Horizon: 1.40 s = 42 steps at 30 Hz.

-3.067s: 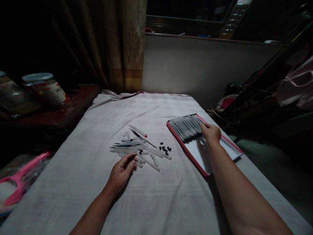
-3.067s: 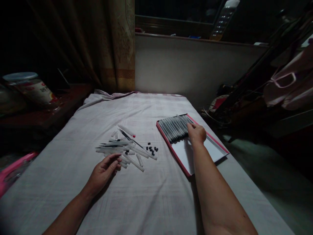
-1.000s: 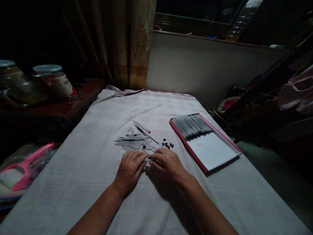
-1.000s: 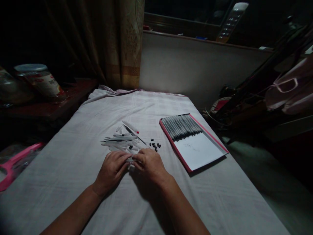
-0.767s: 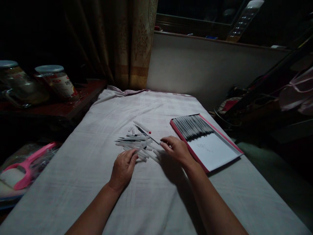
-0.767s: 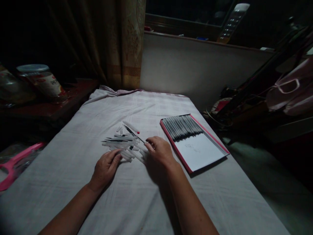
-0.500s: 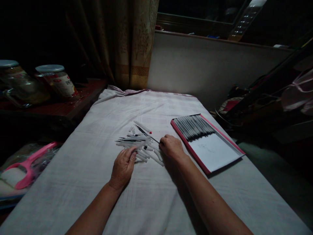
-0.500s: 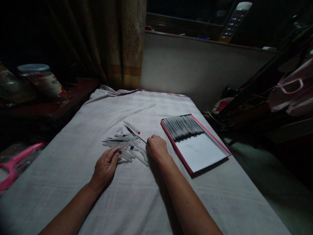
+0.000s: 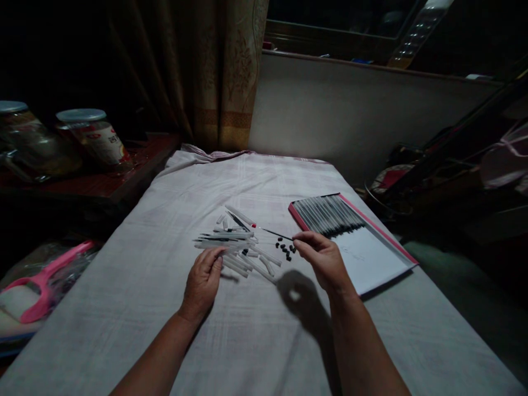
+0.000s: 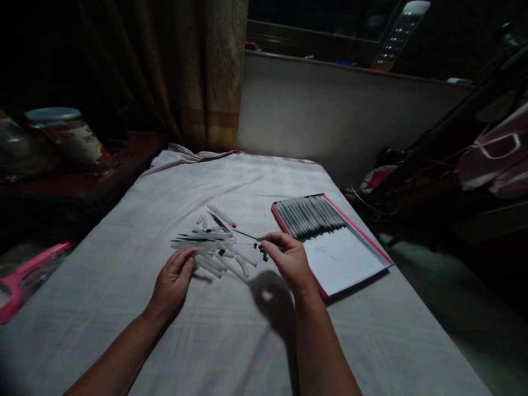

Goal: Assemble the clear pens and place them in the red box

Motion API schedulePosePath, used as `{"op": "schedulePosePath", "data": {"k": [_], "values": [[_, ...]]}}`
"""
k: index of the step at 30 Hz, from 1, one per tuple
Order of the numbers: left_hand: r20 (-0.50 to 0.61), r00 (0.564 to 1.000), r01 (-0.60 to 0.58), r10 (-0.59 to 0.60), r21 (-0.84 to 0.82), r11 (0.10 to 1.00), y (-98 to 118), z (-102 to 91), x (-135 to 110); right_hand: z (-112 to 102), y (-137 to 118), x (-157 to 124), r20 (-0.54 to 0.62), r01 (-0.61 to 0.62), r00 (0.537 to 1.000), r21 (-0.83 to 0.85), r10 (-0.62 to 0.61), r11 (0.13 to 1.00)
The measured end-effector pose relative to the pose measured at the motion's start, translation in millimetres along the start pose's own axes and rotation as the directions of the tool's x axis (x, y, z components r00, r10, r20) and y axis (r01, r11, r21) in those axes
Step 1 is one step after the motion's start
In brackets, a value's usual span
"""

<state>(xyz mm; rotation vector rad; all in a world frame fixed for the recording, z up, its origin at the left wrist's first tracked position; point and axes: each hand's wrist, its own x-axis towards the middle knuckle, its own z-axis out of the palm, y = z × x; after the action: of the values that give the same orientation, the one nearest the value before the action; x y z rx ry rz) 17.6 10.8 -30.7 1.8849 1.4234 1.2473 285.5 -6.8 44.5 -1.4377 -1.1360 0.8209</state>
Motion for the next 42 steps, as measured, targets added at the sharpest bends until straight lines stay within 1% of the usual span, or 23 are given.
{"op": "schedulePosePath", "data": {"k": [2,6,10,16,21,25,28,31,33,34,35,36,37,38,39,40,42], "values": [[-0.004,1.000,0.006,-0.006,0.003,1.000,0.1,-0.5,0.7,-1.2,-6.4,-3.5,0.031,-0.026,0.999,0.034,0.025,0.999],[0.006,1.000,0.013,-0.013,0.013,1.000,1.9,-1.7,1.7,0.5,-16.0,-7.7,0.127,-0.011,0.992,-0.032,0.015,0.999],[0.001,1.000,-0.008,0.008,0.022,1.000,1.4,-1.4,1.2,2.6,-16.7,-9.4,0.153,0.015,0.988,-0.080,-0.003,0.997],[0.009,0.997,-0.073,0.072,0.041,0.997,-1.4,0.0,-0.5,4.4,-14.2,-9.2,0.154,0.025,0.988,-0.081,-0.012,0.996],[0.015,0.990,-0.143,0.142,0.079,0.987,1.2,-1.1,-0.2,6.1,-14.4,-8.8,0.180,0.036,0.984,-0.100,-0.017,0.994],[0.007,0.975,-0.221,0.222,0.155,0.963,3.0,-1.3,-0.3,5.8,-16.0,-8.0,0.226,0.046,0.974,-0.126,-0.017,0.991],[0.032,0.956,-0.291,0.291,0.211,0.933,3.9,-0.4,-1.4,10.6,-16.9,-8.5,0.274,0.070,0.962,-0.154,-0.026,0.986],[0.072,0.945,-0.328,0.320,0.215,0.920,4.6,-0.1,-2.9,21.6,-17.7,-8.8,0.363,0.073,0.931,-0.092,-0.035,0.993],[0.056,0.956,-0.294,0.288,0.195,0.936,4.3,-0.4,-3.9,29.3,-16.3,-6.5,0.432,0.052,0.900,0.016,-0.054,0.999],[0.035,0.968,-0.252,0.249,0.173,0.952,3.8,-0.7,-4.3,32.4,-14.4,-4.3,0.445,0.045,0.893,0.063,-0.068,0.997],[0.008,0.980,-0.196,0.196,0.140,0.971,2.9,-0.8,-4.5,35.1,-11.4,-1.4,0.436,0.050,0.896,0.087,-0.083,0.995],[-0.016,0.991,-0.131,0.133,0.097,0.987,1.8,-0.9,-4.7,37.4,-7.6,1.8,0.402,0.075,0.910,0.075,-0.099,0.994],[-0.032,0.997,-0.066,0.067,0.048,0.997,0.3,-0.7,-4.6,39.5,-3.0,5.0,0.361,0.118,0.925,0.022,-0.118,0.993],[-0.041,0.999,-0.007,0.007,0.002,1.000,-1.3,-0.4,-4.4,41.9,1.7,7.8,0.337,0.174,0.931,-0.070,-0.141,0.982],[-0.046,0.998,0.040,-0.042,-0.036,0.999,-3.0,0.1,-4.1,44.5,6.2,10.0,0.346,0.234,0.925,-0.188,-0.159,0.954],[-0.050,0.996,0.075,-0.078,-0.061,0.995,-4.7,0.7,-3.8,47.8,10.0,11.3,0.382,0.293,0.910,-0.313,-0.163,0.903],[-0.052,0.991,0.119,-0.123,-0.080,0.990,-7.5,1.7,-2.9,55.9,14.0,11.7,0.495,0.405,0.861,-0.522,-0.120,0.751]]}}
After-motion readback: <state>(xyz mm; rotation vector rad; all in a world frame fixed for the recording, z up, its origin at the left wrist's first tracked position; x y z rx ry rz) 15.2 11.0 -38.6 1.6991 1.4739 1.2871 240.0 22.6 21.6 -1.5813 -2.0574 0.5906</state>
